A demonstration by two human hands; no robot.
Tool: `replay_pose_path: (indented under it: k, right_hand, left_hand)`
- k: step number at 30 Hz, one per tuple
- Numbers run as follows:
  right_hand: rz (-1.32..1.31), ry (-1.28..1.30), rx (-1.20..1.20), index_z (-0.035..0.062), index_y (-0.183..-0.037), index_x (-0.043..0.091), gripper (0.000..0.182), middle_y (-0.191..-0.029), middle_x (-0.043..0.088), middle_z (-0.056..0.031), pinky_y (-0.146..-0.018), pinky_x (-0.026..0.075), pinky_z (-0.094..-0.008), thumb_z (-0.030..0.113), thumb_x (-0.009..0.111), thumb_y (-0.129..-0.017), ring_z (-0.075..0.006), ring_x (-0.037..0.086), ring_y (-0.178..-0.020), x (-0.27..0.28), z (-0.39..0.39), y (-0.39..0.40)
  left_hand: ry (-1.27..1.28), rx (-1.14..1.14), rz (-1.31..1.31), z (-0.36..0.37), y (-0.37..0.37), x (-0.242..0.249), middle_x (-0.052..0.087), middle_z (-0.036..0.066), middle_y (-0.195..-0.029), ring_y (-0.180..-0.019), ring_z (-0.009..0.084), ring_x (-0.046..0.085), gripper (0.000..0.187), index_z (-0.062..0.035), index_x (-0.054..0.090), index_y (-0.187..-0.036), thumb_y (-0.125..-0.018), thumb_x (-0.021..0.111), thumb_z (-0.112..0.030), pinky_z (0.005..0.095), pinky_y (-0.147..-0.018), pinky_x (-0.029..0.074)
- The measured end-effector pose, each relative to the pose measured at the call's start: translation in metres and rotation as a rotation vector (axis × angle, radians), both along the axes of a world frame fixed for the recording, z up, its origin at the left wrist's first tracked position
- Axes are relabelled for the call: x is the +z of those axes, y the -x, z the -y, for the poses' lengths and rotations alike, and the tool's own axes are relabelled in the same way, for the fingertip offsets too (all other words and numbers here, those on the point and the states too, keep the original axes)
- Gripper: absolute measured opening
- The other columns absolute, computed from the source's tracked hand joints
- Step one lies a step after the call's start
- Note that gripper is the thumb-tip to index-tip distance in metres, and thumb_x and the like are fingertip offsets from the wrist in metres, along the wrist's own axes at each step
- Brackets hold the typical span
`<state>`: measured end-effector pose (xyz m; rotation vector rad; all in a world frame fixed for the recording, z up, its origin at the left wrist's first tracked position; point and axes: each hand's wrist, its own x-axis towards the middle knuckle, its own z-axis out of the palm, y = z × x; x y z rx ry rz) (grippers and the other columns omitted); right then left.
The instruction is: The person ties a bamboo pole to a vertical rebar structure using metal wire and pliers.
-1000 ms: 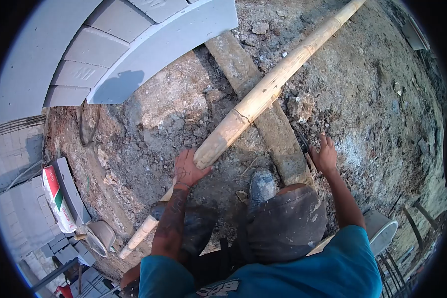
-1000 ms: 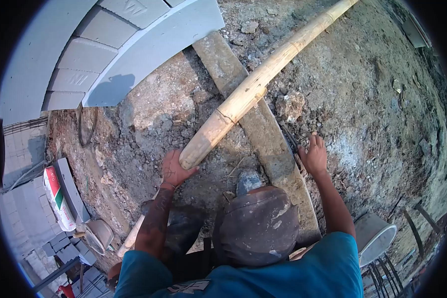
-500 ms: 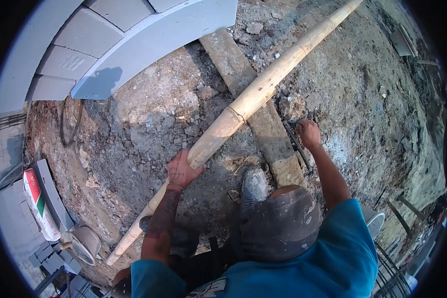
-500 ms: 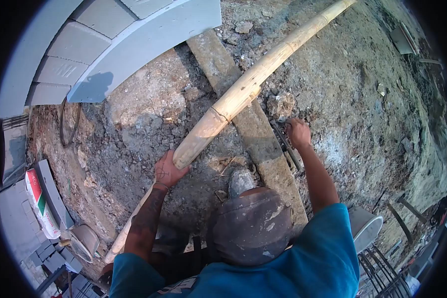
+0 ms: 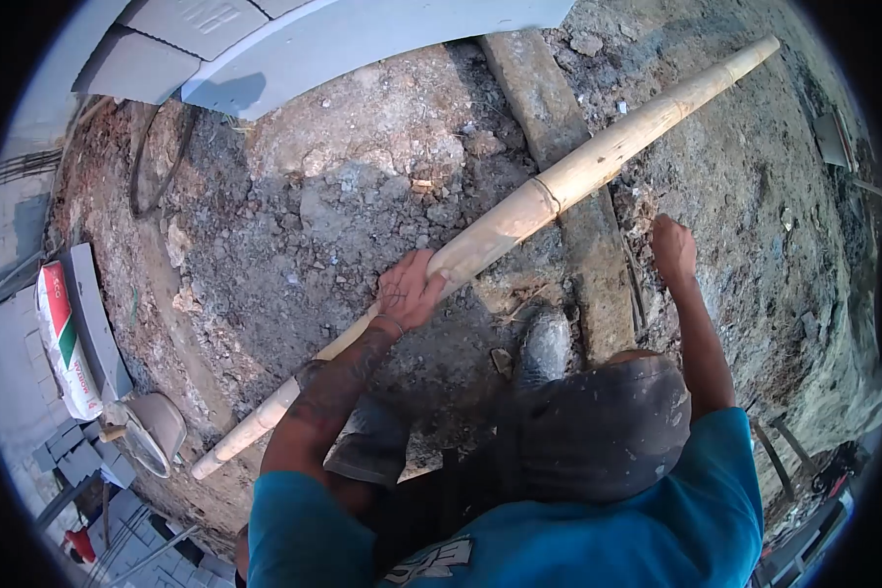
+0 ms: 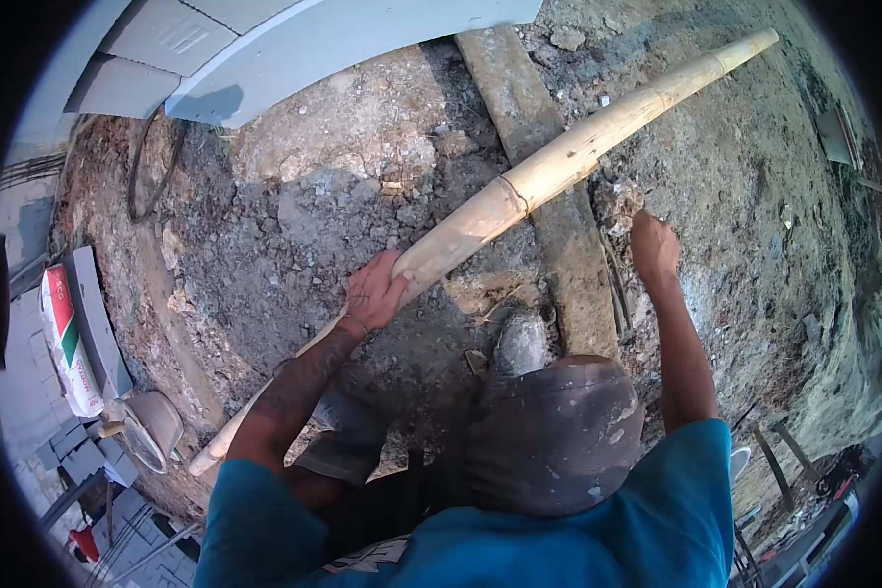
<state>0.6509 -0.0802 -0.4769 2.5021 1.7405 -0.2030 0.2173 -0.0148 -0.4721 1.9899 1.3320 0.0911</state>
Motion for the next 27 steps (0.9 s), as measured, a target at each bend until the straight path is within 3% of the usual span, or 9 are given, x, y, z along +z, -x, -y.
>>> replay_pose_path:
  k: [4,8,10,14,15,20,22,26,27]
  right_hand:
    - [-0.142,-0.227,-0.18,0.0046,-0.087,0.059,0.017,-0.059,0.056,-0.0152,-0.052,0.045,-0.0391,0.017,0.047,-0.089,-0.0279,0.058,-0.053,0.075,-0.011,0.057]
    - [-1.156,-0.201,-0.611,0.0019,-0.096,0.054,0.019,-0.065,0.049,0.0005,-0.056,0.048,-0.0266,0.019,0.048,-0.091,-0.0107,0.051,-0.056,0.119,0.02,0.12]
    - [-1.327,-0.086,-0.836,0.0019,-0.097,0.052,0.017,-0.07,0.05,-0.0019,-0.059,0.05,-0.0271,0.017,0.049,-0.091,-0.0122,0.054,-0.061,0.126,0.036,0.167]
    - [-1.629,0.102,-0.985,0.003,-0.094,0.052,0.01,-0.071,0.051,-0.003,-0.057,0.05,-0.0271,0.012,0.05,-0.09,-0.0144,0.057,-0.061,0.052,0.071,0.229]
    - [-1.598,0.086,-1.031,0.0029,-0.093,0.052,0.01,-0.071,0.051,-0.0031,-0.056,0.049,-0.0268,0.012,0.05,-0.09,-0.0144,0.057,-0.061,0.035,0.065,0.241]
    - [-1.716,-0.165,-1.2,0.0032,-0.092,0.054,0.01,-0.068,0.051,-0.0017,-0.049,0.045,-0.0248,0.012,0.05,-0.09,-0.0117,0.053,-0.056,-0.043,0.056,0.286]
    - [-1.7,-0.118,-1.189,0.0037,-0.091,0.054,0.01,-0.068,0.051,-0.0013,-0.048,0.045,-0.0241,0.013,0.051,-0.09,-0.0107,0.051,-0.054,-0.042,0.05,0.303]
    - [-1.838,-0.143,-1.257,0.0037,-0.09,0.054,0.01,-0.067,0.05,-0.0012,-0.047,0.044,-0.0248,0.013,0.052,-0.09,-0.0111,0.05,-0.053,-0.048,0.056,0.313]
    - [-1.859,-0.128,-1.236,0.0035,-0.09,0.054,0.01,-0.067,0.05,-0.0014,-0.047,0.044,-0.0251,0.013,0.052,-0.089,-0.0114,0.05,-0.053,-0.051,0.058,0.313]
  left_hand:
    - [0.054,0.012,0.07,-0.004,0.006,-0.004,0.054,0.019,-0.096,-0.089,0.0381,0.054,0.033,-0.0056,0.051,-0.105,-0.088,0.043,-0.032,0.0454,-0.076,0.043]
    - [-0.06,0.021,0.087,-0.003,0.008,-0.016,0.055,0.017,-0.091,-0.085,0.0346,0.055,0.029,-0.0046,0.05,-0.098,-0.086,0.046,-0.03,0.0439,-0.073,0.045]
    - [-0.022,0.025,0.101,-0.004,0.009,-0.016,0.055,0.017,-0.091,-0.085,0.0346,0.056,0.029,-0.0044,0.05,-0.098,-0.085,0.046,-0.03,0.0438,-0.073,0.045]
    - [-0.168,-0.071,0.161,-0.004,0.011,-0.011,0.054,0.018,-0.093,-0.086,0.0343,0.056,0.026,-0.0038,0.05,-0.097,-0.086,0.046,-0.026,0.0435,-0.073,0.045]
    - [0.004,0.102,0.118,-0.003,0.007,-0.024,0.054,0.018,-0.096,-0.086,0.0346,0.055,0.021,-0.0036,0.05,-0.095,-0.088,0.044,-0.022,0.0442,-0.073,0.044]
    - [-0.051,-0.088,0.058,-0.01,0.015,-0.017,0.055,0.019,-0.095,-0.086,0.0365,0.055,0.026,-0.0029,0.051,-0.097,-0.089,0.045,-0.027,0.0448,-0.072,0.044]
    - [0.087,0.015,0.029,-0.012,0.008,-0.012,0.056,0.019,-0.094,-0.086,0.036,0.056,0.031,-0.0034,0.051,-0.1,-0.086,0.05,-0.031,0.0446,-0.071,0.045]
    - [-0.147,-0.008,0.037,0.003,0.001,0.005,0.059,0.017,-0.087,-0.078,0.035,0.059,0.048,-0.0016,0.056,-0.095,-0.073,0.066,-0.043,0.0443,-0.07,0.045]
    - [-0.196,-0.03,0.019,0.003,0.001,0.003,0.058,0.014,-0.09,-0.078,0.0335,0.059,0.056,-0.0021,0.056,-0.096,-0.063,0.073,-0.044,0.0434,-0.069,0.047]
